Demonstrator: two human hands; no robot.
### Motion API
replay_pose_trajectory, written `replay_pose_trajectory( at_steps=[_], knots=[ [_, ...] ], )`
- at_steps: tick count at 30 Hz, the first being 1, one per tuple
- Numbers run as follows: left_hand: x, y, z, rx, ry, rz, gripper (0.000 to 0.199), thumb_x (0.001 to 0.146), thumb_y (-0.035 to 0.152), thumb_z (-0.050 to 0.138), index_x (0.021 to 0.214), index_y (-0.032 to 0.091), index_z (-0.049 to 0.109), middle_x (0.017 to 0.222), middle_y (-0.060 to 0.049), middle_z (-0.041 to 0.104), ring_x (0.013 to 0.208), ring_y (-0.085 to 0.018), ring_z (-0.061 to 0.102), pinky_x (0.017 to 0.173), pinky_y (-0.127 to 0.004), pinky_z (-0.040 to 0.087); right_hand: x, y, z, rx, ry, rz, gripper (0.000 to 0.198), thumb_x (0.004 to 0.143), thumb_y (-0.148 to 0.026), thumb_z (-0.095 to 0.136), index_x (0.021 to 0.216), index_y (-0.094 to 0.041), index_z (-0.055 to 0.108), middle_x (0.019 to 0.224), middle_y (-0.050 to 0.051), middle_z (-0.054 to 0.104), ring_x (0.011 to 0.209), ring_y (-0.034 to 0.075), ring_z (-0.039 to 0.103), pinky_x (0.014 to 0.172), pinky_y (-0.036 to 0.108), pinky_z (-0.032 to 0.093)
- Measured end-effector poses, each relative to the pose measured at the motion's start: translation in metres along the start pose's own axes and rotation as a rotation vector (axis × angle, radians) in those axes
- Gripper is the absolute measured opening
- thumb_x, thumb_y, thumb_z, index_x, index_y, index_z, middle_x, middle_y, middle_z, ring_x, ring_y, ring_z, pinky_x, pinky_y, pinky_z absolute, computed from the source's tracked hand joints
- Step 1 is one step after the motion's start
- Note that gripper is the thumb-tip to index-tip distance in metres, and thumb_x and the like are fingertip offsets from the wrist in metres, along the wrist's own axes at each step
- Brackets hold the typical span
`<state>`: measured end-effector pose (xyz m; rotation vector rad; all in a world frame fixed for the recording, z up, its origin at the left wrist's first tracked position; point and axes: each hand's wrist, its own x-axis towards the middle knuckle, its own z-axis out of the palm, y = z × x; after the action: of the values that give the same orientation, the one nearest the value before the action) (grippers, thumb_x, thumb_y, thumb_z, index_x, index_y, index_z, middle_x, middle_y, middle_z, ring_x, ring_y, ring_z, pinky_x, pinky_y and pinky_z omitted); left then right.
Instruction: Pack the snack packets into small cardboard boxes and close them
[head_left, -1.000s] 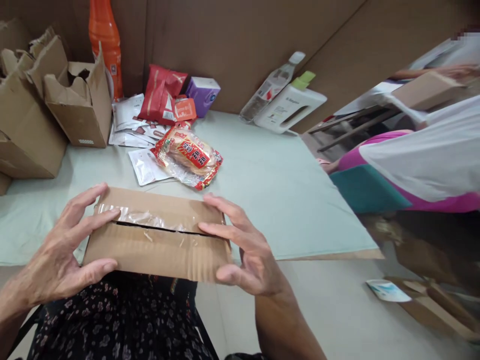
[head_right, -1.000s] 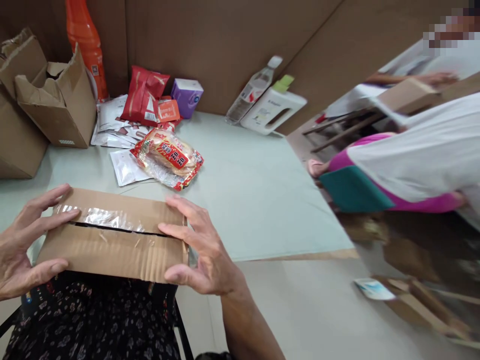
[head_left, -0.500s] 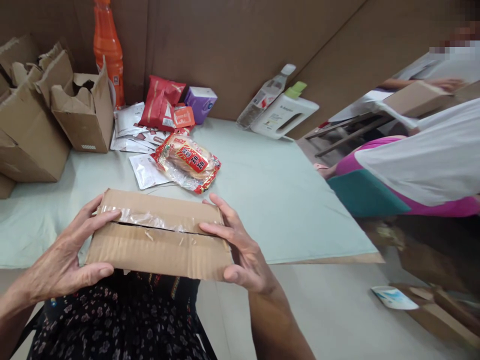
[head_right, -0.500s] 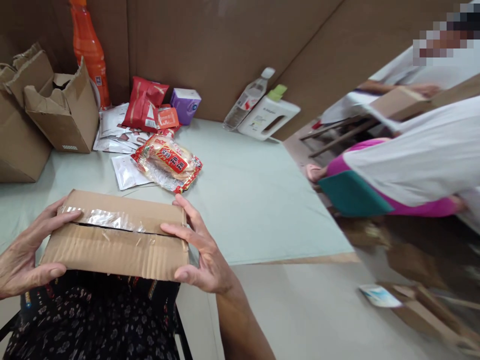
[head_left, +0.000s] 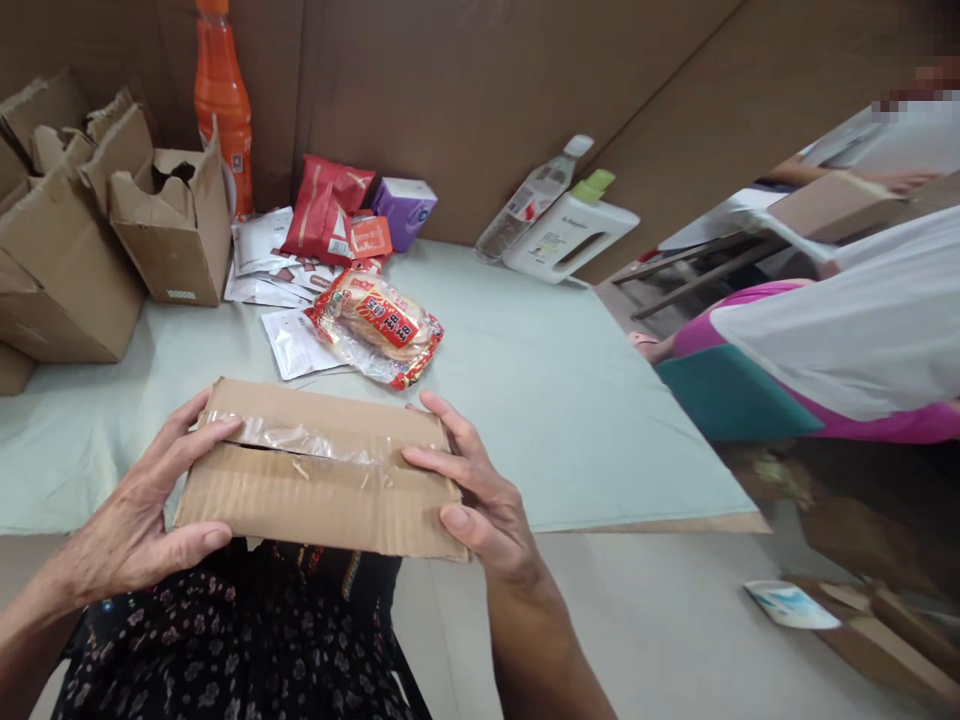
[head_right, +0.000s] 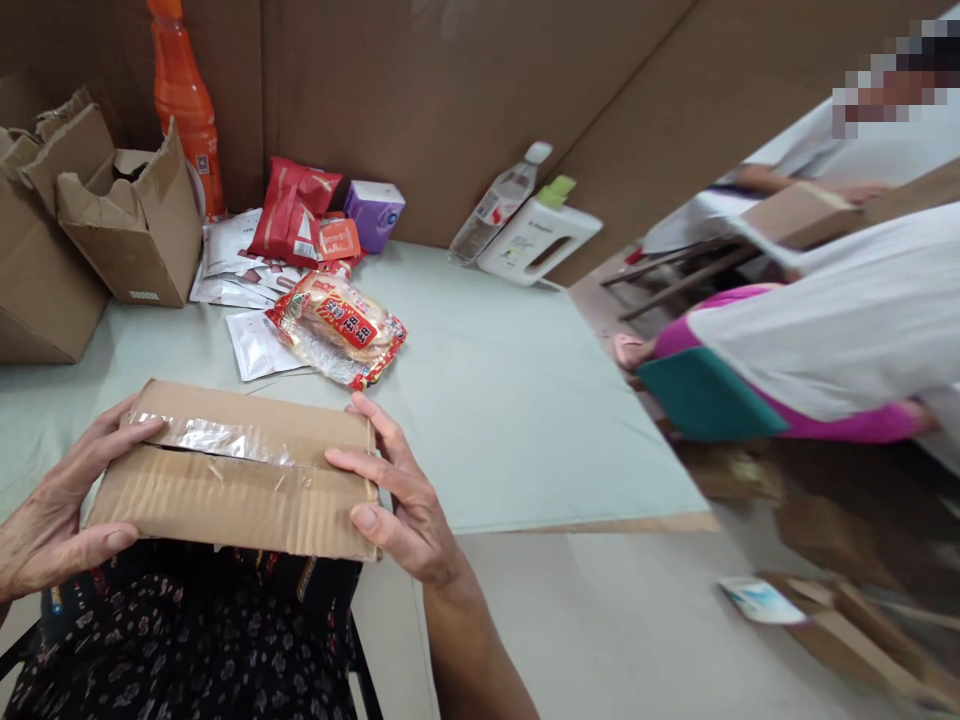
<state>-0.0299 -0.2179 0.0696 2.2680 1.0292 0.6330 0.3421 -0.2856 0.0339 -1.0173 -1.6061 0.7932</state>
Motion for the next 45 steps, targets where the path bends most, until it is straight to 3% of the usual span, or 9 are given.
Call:
replay_pose_trajectory(
  at_steps=[4,13,19,24,30,36,45],
  knots=[
    [0.0,0.0,0.002,-0.024,0.017,0.005,0.078,0.097,0.068,0.064,0.166,0.049,0.032,0.179,-0.005,0.029,0.16,-0.046,0.036,0.124,-0.064,0.044,-0.001,0.002,0.001,-0.015,0.03,0.028,0.041,0.097,-0.052,0.064,0.132,-0.035,0.079,0.177,-0.001,0.037,0.154,0.039,0.048,0.123,0.061,0.044],
    [-0.004,-0.004,0.007,-0.051,0.07,-0.02,0.078,0.095,0.068,0.065,0.164,0.045,0.038,0.177,-0.007,0.034,0.158,-0.046,0.04,0.122,-0.063,0.047,-0.001,0.009,0.007,0.025,0.059,-0.034,0.04,0.099,-0.048,0.06,0.135,-0.04,0.076,0.174,-0.002,0.041,0.155,0.038,0.046,0.124,0.063,0.042],
    [-0.004,0.001,0.008,-0.095,0.062,-0.063,0.077,0.094,0.07,0.065,0.162,0.044,0.042,0.178,-0.007,0.032,0.16,-0.047,0.035,0.123,-0.067,0.044,-0.002,0.014,0.011,0.019,0.11,-0.002,0.041,0.096,-0.054,0.06,0.127,-0.036,0.081,0.17,0.0,0.046,0.154,0.039,0.045,0.122,0.063,0.044],
    [-0.004,0.009,0.015,-0.166,0.118,-0.128,0.072,0.095,0.07,0.062,0.16,0.044,0.044,0.178,-0.005,0.031,0.164,-0.045,0.028,0.129,-0.067,0.033,-0.001,0.021,0.017,0.08,0.165,-0.033,0.04,0.096,-0.053,0.057,0.124,-0.037,0.081,0.167,-0.001,0.05,0.15,0.037,0.05,0.121,0.063,0.043],
    [-0.006,-0.003,0.016,-0.161,0.102,-0.066,0.076,0.093,0.065,0.067,0.162,0.043,0.044,0.178,-0.006,0.032,0.163,-0.047,0.03,0.125,-0.068,0.04,0.0,0.024,0.02,0.114,0.178,-0.047,0.037,0.096,-0.049,0.057,0.123,-0.037,0.08,0.166,-0.001,0.05,0.152,0.036,0.048,0.121,0.062,0.043],
    [-0.005,0.011,0.016,-0.21,0.126,-0.146,0.072,0.095,0.064,0.065,0.16,0.041,0.047,0.178,-0.006,0.032,0.165,-0.047,0.023,0.129,-0.068,0.033,-0.001,0.023,0.018,0.099,0.189,0.019,0.04,0.092,-0.057,0.06,0.116,-0.034,0.083,0.164,0.002,0.053,0.152,0.04,0.047,0.122,0.064,0.042],
    [-0.002,0.02,0.017,-0.225,0.134,-0.16,0.066,0.097,0.064,0.062,0.159,0.047,0.045,0.178,-0.001,0.031,0.166,-0.045,0.021,0.132,-0.068,0.028,-0.001,0.021,0.019,0.127,0.19,0.018,0.037,0.093,-0.053,0.061,0.117,-0.035,0.083,0.164,0.001,0.053,0.15,0.04,0.049,0.122,0.065,0.041]
  ],
)
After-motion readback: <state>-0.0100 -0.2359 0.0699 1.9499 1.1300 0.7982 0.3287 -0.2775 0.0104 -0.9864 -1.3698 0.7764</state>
